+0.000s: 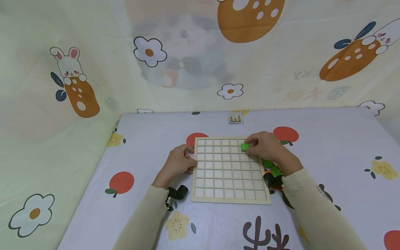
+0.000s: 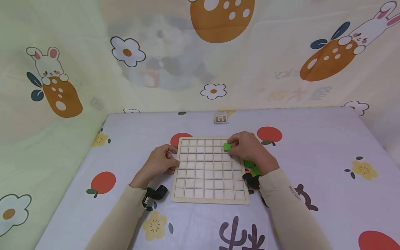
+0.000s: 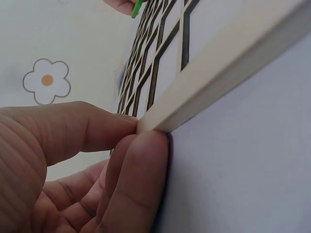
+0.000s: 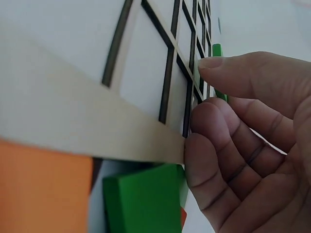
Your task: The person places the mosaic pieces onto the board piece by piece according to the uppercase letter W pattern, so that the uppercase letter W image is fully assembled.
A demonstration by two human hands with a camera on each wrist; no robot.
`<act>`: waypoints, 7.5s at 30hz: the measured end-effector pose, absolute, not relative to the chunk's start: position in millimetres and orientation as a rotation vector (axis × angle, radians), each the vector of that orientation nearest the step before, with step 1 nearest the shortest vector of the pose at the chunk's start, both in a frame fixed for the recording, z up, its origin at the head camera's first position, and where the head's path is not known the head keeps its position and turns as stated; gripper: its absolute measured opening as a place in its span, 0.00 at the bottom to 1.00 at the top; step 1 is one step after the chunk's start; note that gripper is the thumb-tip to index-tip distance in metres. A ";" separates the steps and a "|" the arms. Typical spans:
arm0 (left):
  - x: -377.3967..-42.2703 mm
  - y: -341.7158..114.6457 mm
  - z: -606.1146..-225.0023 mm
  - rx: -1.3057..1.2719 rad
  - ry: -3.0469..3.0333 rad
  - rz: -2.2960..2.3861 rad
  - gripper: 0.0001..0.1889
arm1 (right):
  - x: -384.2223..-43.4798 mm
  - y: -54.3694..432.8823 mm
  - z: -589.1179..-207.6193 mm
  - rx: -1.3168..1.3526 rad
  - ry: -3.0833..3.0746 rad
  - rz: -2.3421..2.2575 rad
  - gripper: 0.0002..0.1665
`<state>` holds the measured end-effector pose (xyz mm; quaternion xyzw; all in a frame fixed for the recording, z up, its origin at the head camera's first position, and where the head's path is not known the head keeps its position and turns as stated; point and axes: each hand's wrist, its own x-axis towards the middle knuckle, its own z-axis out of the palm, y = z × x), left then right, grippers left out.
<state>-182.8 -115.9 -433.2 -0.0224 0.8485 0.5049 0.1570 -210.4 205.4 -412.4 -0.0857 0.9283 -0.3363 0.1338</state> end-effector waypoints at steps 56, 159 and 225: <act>-182.6 -116.8 -434.6 -0.105 2.401 1.476 0.19 | -206.7 198.1 -415.7 -0.184 2.673 -1.012 0.17; -179.2 -117.1 -437.1 -0.068 2.395 1.525 0.19 | -152.1 256.7 -416.3 -0.033 2.735 -0.955 0.17; -179.4 -119.2 -435.8 -0.051 2.399 1.526 0.19 | -154.3 245.0 -419.1 0.046 2.520 -1.493 0.25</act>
